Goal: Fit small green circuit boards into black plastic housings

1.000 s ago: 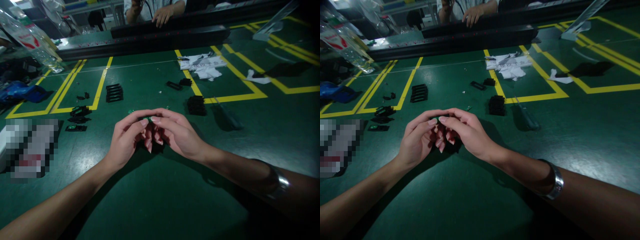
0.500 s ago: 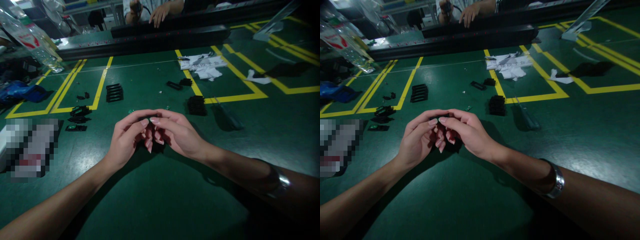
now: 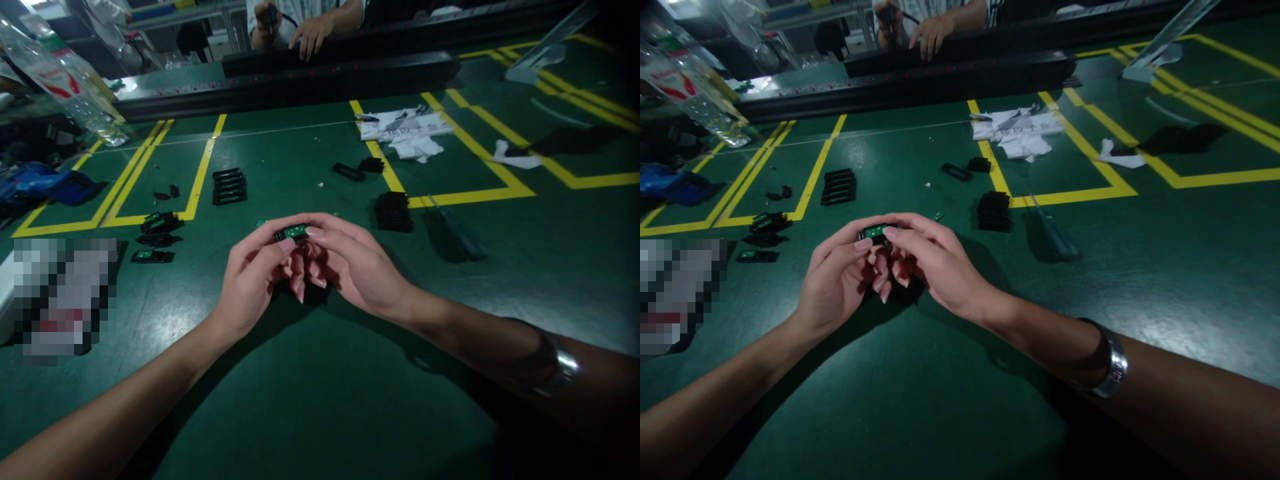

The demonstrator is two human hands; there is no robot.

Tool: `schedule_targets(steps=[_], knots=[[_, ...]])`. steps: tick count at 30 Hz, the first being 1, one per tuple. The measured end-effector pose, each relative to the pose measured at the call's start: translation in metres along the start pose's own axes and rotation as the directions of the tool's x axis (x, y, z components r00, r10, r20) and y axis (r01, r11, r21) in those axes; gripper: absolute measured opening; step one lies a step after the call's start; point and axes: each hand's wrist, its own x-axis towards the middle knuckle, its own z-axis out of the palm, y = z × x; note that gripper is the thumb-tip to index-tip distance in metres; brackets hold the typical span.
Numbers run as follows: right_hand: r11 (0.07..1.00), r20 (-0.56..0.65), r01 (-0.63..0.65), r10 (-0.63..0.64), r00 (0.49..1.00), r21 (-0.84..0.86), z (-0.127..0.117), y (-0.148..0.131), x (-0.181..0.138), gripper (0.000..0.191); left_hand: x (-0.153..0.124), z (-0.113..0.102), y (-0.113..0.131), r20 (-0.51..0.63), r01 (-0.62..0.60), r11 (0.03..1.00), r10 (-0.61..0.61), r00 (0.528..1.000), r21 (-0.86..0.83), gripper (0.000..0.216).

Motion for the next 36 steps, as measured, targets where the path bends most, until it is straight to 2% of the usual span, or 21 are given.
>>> schedule_targets(steps=[4, 12, 17, 23, 29, 33, 36], knots=[[0.998, -0.069, 0.057, -0.058, 0.996, -0.023, 0.000, 0.003, 0.002, 0.018, 0.000, -0.001, -0.003, -0.013, -0.035, 0.997, 0.036, 0.999, 0.066, 0.031], [0.986, -0.108, 0.114, -0.128, 0.986, -0.121, -0.002, 0.006, 0.002, 0.020, -0.002, -0.003, -0.009, 0.007, -0.073, 0.975, 0.073, 0.997, 0.210, 0.036], [0.976, -0.158, 0.180, -0.199, 0.967, -0.126, -0.002, 0.006, 0.001, 0.018, -0.004, -0.002, -0.006, 0.057, -0.102, 0.956, 0.090, 0.994, 0.275, 0.041], [0.951, -0.195, 0.211, -0.256, 0.947, -0.225, -0.004, 0.008, 0.000, 0.021, -0.006, 0.000, -0.004, 0.074, -0.059, 0.959, 0.040, 0.996, 0.278, 0.047], [0.930, -0.170, 0.217, -0.275, 0.946, -0.298, -0.002, 0.005, -0.003, 0.022, -0.005, 0.002, -0.003, 0.038, -0.011, 0.969, 0.002, 0.999, 0.248, 0.044], [0.846, -0.096, 0.289, -0.367, 0.925, -0.448, -0.001, -0.001, -0.004, 0.017, -0.004, 0.004, -0.002, -0.027, 0.009, 0.965, -0.002, 1.000, 0.260, 0.043], [0.794, -0.018, 0.320, -0.384, 0.923, -0.517, -0.002, -0.003, -0.003, 0.019, -0.004, 0.004, -0.001, -0.064, 0.018, 0.957, 0.001, 0.998, 0.289, 0.042]])
